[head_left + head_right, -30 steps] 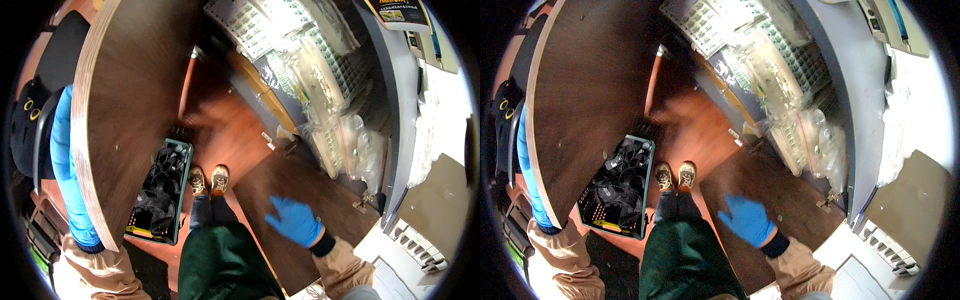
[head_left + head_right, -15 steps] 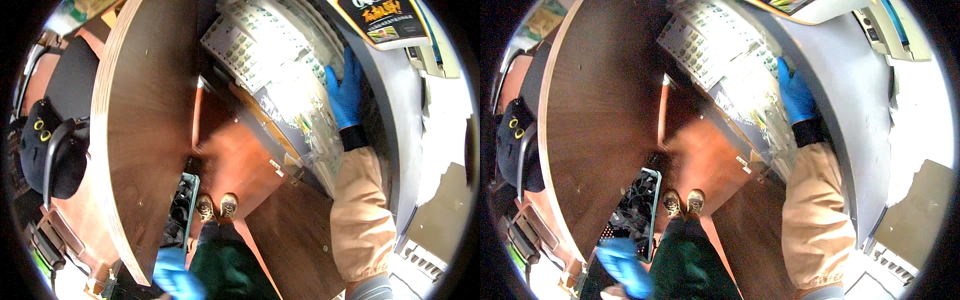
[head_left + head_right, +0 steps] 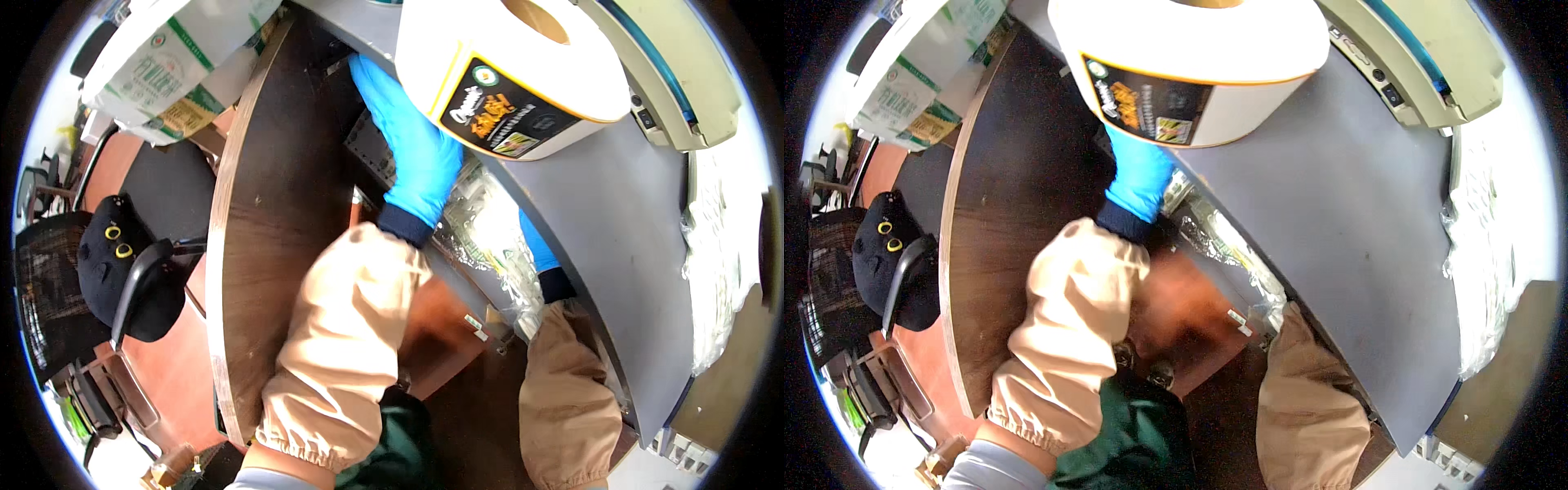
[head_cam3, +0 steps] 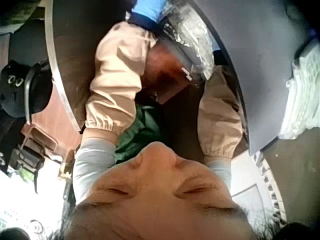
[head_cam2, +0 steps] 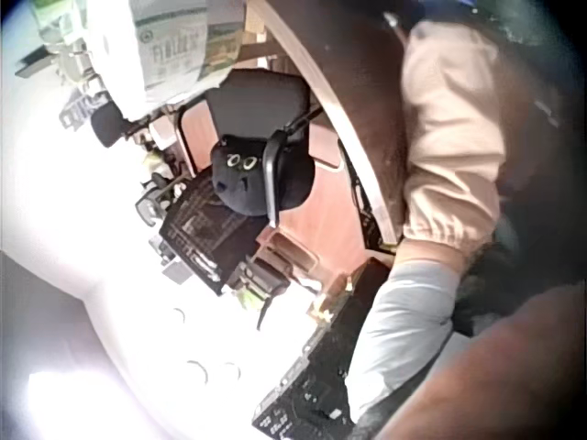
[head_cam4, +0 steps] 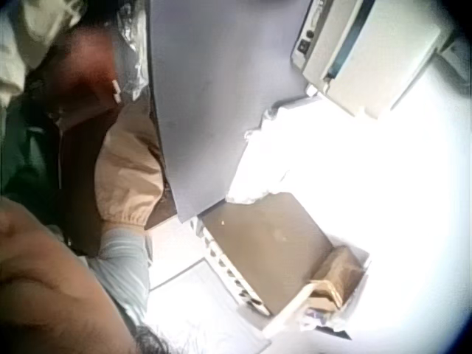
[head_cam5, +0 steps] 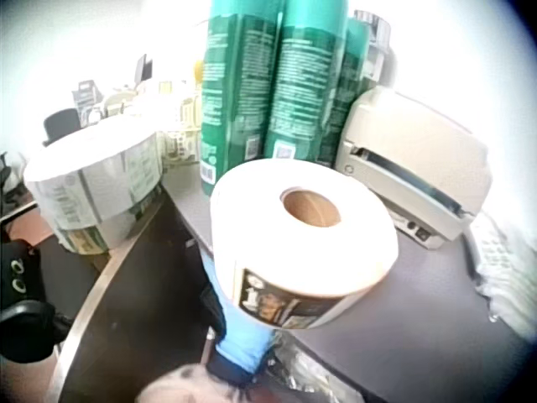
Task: The person organizes a roll of paper labels by folding and stacking them, then retrieves a plastic bag containing a sheet of labels from a cabinet and places it on a table.
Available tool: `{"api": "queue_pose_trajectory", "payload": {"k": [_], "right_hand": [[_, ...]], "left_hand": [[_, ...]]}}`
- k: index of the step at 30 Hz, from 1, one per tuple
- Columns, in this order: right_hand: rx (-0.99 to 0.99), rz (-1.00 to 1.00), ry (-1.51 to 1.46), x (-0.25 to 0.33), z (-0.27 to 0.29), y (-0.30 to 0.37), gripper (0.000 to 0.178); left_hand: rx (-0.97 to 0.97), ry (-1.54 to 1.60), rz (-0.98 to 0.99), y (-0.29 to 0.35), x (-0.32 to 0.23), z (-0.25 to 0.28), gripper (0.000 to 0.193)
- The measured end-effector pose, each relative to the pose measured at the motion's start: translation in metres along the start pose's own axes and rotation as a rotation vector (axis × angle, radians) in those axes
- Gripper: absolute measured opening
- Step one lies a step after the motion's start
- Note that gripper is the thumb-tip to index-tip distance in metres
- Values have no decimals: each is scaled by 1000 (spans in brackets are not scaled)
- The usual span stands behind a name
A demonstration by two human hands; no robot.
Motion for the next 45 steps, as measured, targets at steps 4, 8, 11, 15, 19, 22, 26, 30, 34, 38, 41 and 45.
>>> {"api": "queue_pose_trajectory", "payload": {"k": [4, 8, 11, 15, 19, 22, 26, 30, 34, 38, 41, 45], "right_hand": [[16, 3, 22, 0, -2, 9, 54], [26, -1, 53, -7, -6, 10, 55], [-26, -6, 90, -7, 4, 18, 55], [-65, 30, 115, 8, -8, -2, 57], [-262, -52, 93, -9, -5, -4, 64], [-341, -110, 60, -36, -16, 1, 71], [-607, 20, 180, -52, -17, 7, 57], [-668, 46, 135, -48, -13, 10, 61], [-827, 157, 227, -38, -5, 14, 56], [-779, 87, 181, -53, -6, 10, 45], [-963, 132, 453, -53, -4, 23, 34], [-776, 25, 602, -65, -11, 15, 30]], "left_hand": [[200, 919, 182, -39, 28, -19, 48], [299, 1103, 248, -71, 53, -19, 33], [357, 326, -25, -86, 56, -31, 29], [330, 403, -59, -97, 72, -25, 26], [200, -342, -449, -80, 53, -25, 21], [265, -389, -491, -40, 18, -15, 35], [348, -456, -917, 20, -4, -14, 48], [474, -527, -1010, 69, 1, -23, 51], [456, -456, -975, 88, -4, -22, 48], [478, -411, -974, 107, -17, -26, 49], [522, -368, -1023, 112, -23, -46, 52], [361, -784, -740, 36, -22, -72, 22]]}}
Point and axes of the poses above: each hand's wrist, its own y-axis away from the middle knuckle, its own z-axis out of the back of the hand, x = y × z, the point moved 8 cm from there along -y, towards the middle knuckle, and after that the axes turned 6 degrees about z, right-handed, at the moved point
